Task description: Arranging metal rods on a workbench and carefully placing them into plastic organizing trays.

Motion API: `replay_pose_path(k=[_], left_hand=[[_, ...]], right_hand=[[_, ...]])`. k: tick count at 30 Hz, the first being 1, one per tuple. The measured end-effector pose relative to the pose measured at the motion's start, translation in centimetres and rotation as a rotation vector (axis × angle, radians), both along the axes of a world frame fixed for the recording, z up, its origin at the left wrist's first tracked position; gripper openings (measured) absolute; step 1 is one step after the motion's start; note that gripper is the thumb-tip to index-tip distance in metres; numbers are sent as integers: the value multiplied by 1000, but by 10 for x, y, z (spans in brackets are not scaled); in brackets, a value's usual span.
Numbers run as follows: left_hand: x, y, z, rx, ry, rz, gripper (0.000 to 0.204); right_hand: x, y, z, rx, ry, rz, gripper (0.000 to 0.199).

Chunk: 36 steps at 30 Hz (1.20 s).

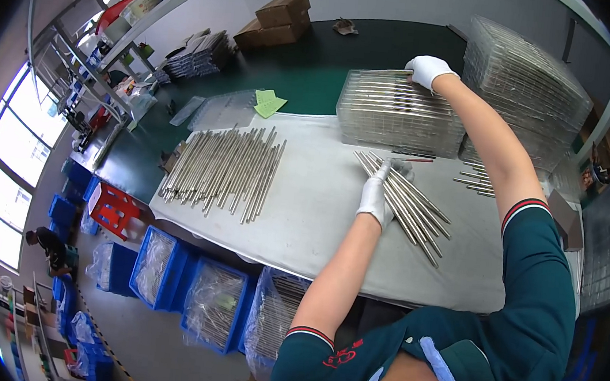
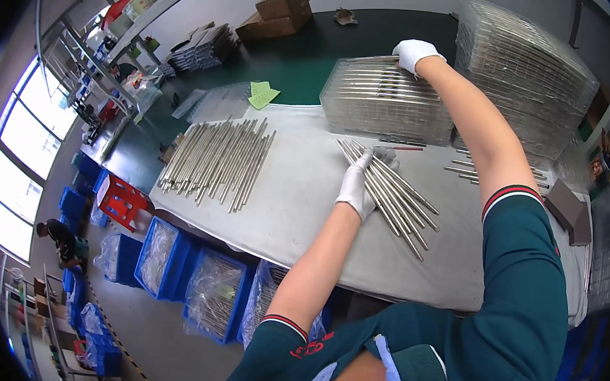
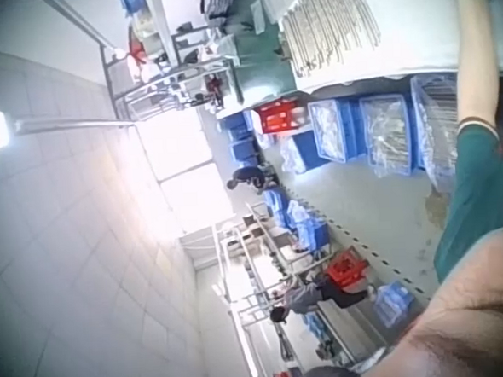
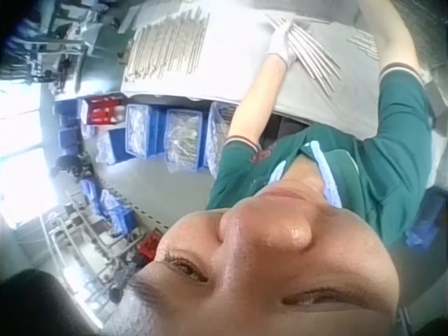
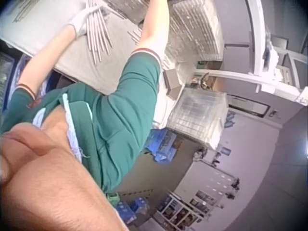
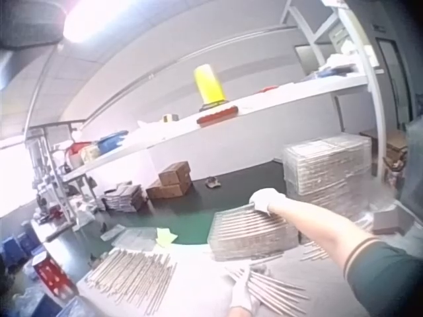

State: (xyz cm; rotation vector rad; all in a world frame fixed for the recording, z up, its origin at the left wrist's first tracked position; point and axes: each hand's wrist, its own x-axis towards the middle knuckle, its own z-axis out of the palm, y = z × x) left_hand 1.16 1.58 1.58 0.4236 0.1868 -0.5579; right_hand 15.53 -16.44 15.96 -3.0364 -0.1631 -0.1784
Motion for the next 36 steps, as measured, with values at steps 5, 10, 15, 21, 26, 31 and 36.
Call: replay_pose_path(k=[5, 10, 15, 21, 26, 31, 36], left_hand=[[0, 2, 0, 15, -1, 9, 21], [0, 0, 1, 11, 19, 17, 20], [-6, 0, 11, 50, 16, 2, 18], [-7, 5, 12, -48, 8, 33, 19], [-4, 5, 9, -11, -58, 0, 28], [12, 17, -8, -17, -83, -57, 47], [22, 25, -18, 45, -104, -117, 42]], right_hand=[[9, 0, 0, -31, 10, -5, 28], [23, -4, -3, -149, 70, -79, 29], [14, -1, 1, -166, -20, -39, 30], [-108, 29, 33, 48, -354, 325, 31], [-287, -7, 76, -175, -637, 404, 30], [-417, -96, 118, -306, -751, -200, 36], [-532, -189, 143, -368, -608, -870, 47]])
